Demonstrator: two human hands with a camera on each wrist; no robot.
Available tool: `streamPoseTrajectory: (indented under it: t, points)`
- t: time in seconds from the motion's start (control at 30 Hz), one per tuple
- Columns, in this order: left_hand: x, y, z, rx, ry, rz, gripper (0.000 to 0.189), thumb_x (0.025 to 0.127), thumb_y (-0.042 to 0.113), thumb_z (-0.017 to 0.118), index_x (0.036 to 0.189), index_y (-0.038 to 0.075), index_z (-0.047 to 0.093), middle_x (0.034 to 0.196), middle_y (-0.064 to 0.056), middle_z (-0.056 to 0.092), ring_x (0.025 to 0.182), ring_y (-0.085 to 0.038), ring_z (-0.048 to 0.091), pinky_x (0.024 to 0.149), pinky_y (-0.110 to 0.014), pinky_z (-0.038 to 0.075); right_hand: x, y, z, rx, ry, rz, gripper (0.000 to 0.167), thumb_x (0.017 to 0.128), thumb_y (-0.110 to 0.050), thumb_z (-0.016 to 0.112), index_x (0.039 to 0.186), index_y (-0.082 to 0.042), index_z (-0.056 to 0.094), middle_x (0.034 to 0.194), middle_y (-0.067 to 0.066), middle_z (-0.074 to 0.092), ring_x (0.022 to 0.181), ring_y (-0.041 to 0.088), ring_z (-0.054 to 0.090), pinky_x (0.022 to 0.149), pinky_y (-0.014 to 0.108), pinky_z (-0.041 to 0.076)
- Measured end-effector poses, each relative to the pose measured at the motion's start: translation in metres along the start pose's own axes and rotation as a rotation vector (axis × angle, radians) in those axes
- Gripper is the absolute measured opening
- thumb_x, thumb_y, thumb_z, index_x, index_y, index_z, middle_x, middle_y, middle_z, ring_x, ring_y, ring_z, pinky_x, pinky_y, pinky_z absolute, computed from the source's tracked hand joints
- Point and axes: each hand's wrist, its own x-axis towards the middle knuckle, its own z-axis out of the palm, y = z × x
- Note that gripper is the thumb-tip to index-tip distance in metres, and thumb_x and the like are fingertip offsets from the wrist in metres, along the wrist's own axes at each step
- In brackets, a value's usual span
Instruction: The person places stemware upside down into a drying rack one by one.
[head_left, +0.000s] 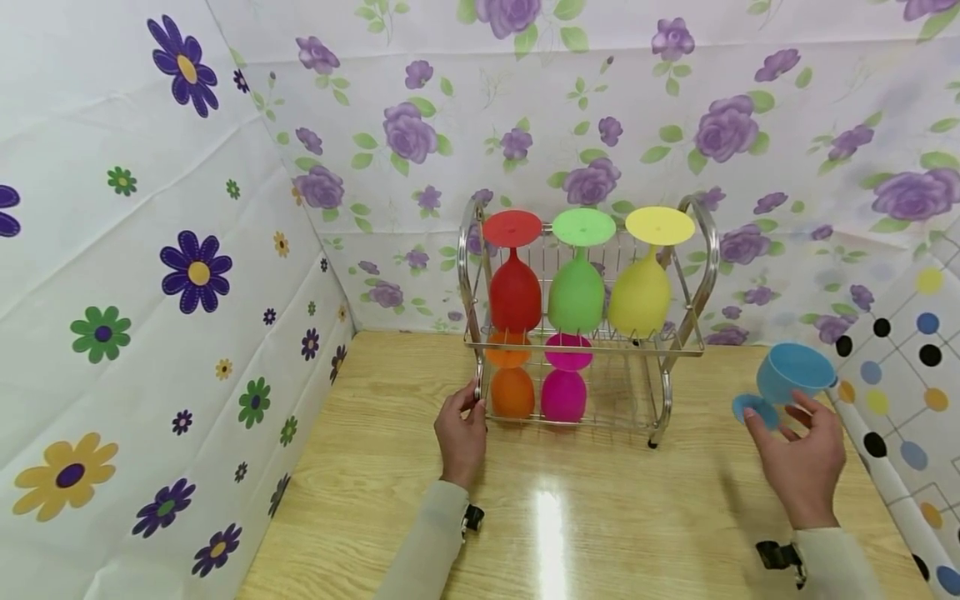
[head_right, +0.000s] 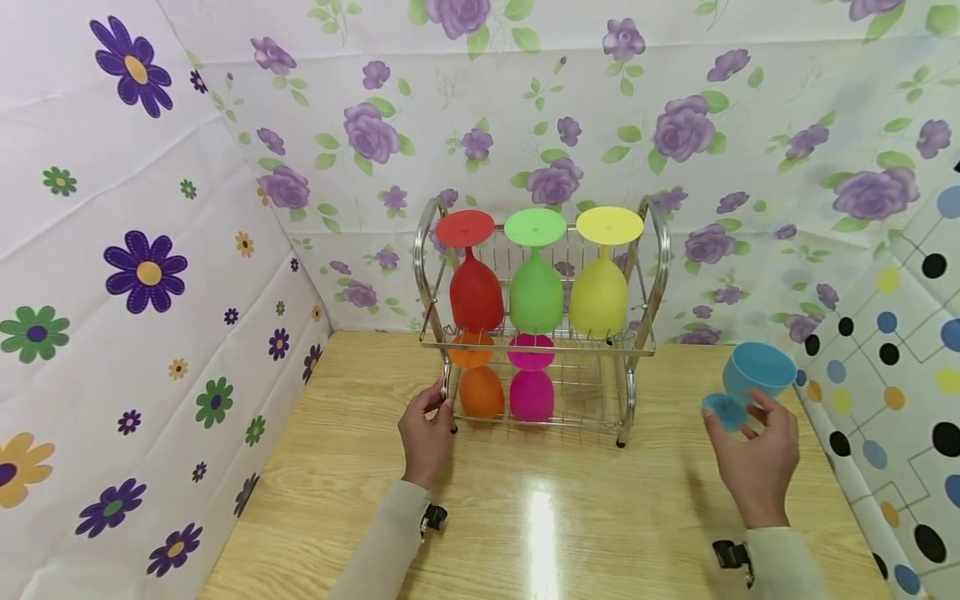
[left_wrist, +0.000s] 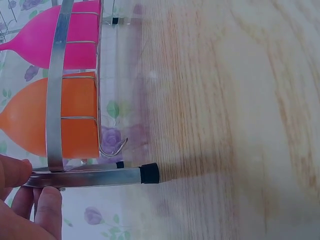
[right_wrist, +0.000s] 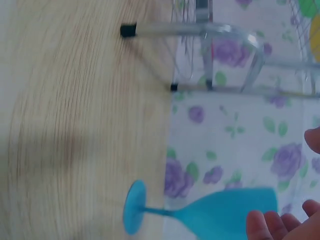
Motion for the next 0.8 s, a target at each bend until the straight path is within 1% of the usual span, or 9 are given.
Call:
streamPoseTrajectory:
  t: [0.03, 0.1, 0.17, 0.27, 0.33, 0.47, 0.6, 0.7, 0.8]
  points:
    - [0.000, 0.000, 0.000, 0.001, -0.001, 0.001, 0.048, 0.094, -0.007, 0.075, 0.138, 0.014, 0.072, 0.108, -0.012, 0.070, 0.101, -0.028, 0.073, 0.087, -0.034, 0.066, 0.003, 0.003, 0.000, -0.001, 0.017, 0.019, 0.072, 0.094, -0.036, 0.080, 0.156, -0.017, 0.049, 0.154, 0.009, 0.047, 0.134, 0.024, 0.055, 0.098, 0.010, 0.052]
    - [0.000, 0.001, 0.000, -0.003, -0.004, -0.002, 0.049, 0.094, -0.008, 0.075, 0.137, 0.014, 0.072, 0.108, -0.012, 0.070, 0.101, -0.028, 0.073, 0.087, -0.035, 0.066, 0.009, 0.010, 0.000, 0.013, 0.059, 0.046, 0.074, 0.094, -0.035, 0.080, 0.157, -0.017, 0.046, 0.156, 0.009, 0.044, 0.135, 0.022, 0.052, 0.105, 0.019, 0.054]
    - [0.000, 0.001, 0.000, -0.001, -0.006, -0.007, 0.048, 0.094, -0.008, 0.074, 0.137, 0.014, 0.072, 0.108, -0.013, 0.070, 0.101, -0.028, 0.073, 0.088, -0.035, 0.065, 0.015, 0.016, 0.001, 0.031, 0.094, 0.077, 0.076, 0.093, -0.036, 0.080, 0.158, -0.020, 0.043, 0.157, 0.007, 0.042, 0.133, 0.014, 0.050, 0.109, 0.023, 0.052]
    - [0.000, 0.003, -0.001, -0.005, -0.010, -0.017, 0.048, 0.094, -0.008, 0.074, 0.137, 0.014, 0.073, 0.108, -0.013, 0.070, 0.102, -0.028, 0.073, 0.088, -0.035, 0.065, 0.022, 0.024, 0.001, 0.080, 0.130, 0.110, 0.080, 0.092, -0.036, 0.081, 0.159, -0.024, 0.039, 0.159, 0.004, 0.039, 0.132, 0.008, 0.045, 0.111, 0.027, 0.050]
    - [0.000, 0.003, -0.001, -0.003, -0.010, -0.012, 0.047, 0.094, -0.007, 0.074, 0.137, 0.013, 0.072, 0.108, -0.013, 0.069, 0.101, -0.028, 0.073, 0.087, -0.035, 0.066, 0.028, 0.029, 0.002, 0.111, 0.132, 0.140, 0.082, 0.091, -0.038, 0.081, 0.159, -0.028, 0.036, 0.161, 0.003, 0.038, 0.134, 0.005, 0.043, 0.113, 0.028, 0.048]
    - [0.000, 0.004, -0.001, 0.005, -0.004, -0.001, 0.047, 0.094, -0.007, 0.074, 0.137, 0.013, 0.072, 0.108, -0.012, 0.069, 0.101, -0.027, 0.072, 0.087, -0.033, 0.066, 0.038, 0.036, 0.004, 0.174, 0.119, 0.175, 0.085, 0.091, -0.037, 0.082, 0.161, -0.029, 0.034, 0.162, 0.000, 0.038, 0.139, 0.006, 0.041, 0.121, 0.032, 0.045]
    - [0.000, 0.004, -0.001, -0.001, -0.006, -0.017, 0.047, 0.095, -0.006, 0.074, 0.137, 0.015, 0.072, 0.109, -0.011, 0.070, 0.102, -0.026, 0.072, 0.087, -0.030, 0.065, 0.046, 0.040, 0.008, 0.227, 0.123, 0.189, 0.088, 0.089, -0.035, 0.084, 0.161, -0.029, 0.034, 0.160, -0.002, 0.040, 0.141, 0.007, 0.041, 0.123, 0.036, 0.044]
    - [0.000, 0.004, -0.001, -0.015, -0.013, -0.032, 0.047, 0.096, -0.005, 0.074, 0.137, 0.016, 0.072, 0.109, -0.012, 0.070, 0.103, -0.027, 0.072, 0.088, -0.031, 0.065, 0.050, 0.041, 0.010, 0.247, 0.124, 0.201, 0.091, 0.089, -0.034, 0.085, 0.162, -0.030, 0.031, 0.159, -0.004, 0.040, 0.144, 0.009, 0.040, 0.125, 0.037, 0.042]
    - [0.000, 0.004, -0.001, -0.019, -0.014, -0.033, 0.045, 0.096, -0.004, 0.073, 0.137, 0.015, 0.072, 0.110, -0.012, 0.070, 0.103, -0.028, 0.073, 0.088, -0.032, 0.066, 0.055, 0.042, 0.013, 0.248, 0.115, 0.204, 0.092, 0.090, -0.035, 0.083, 0.164, -0.030, 0.028, 0.161, -0.004, 0.038, 0.148, 0.012, 0.038, 0.127, 0.037, 0.040]
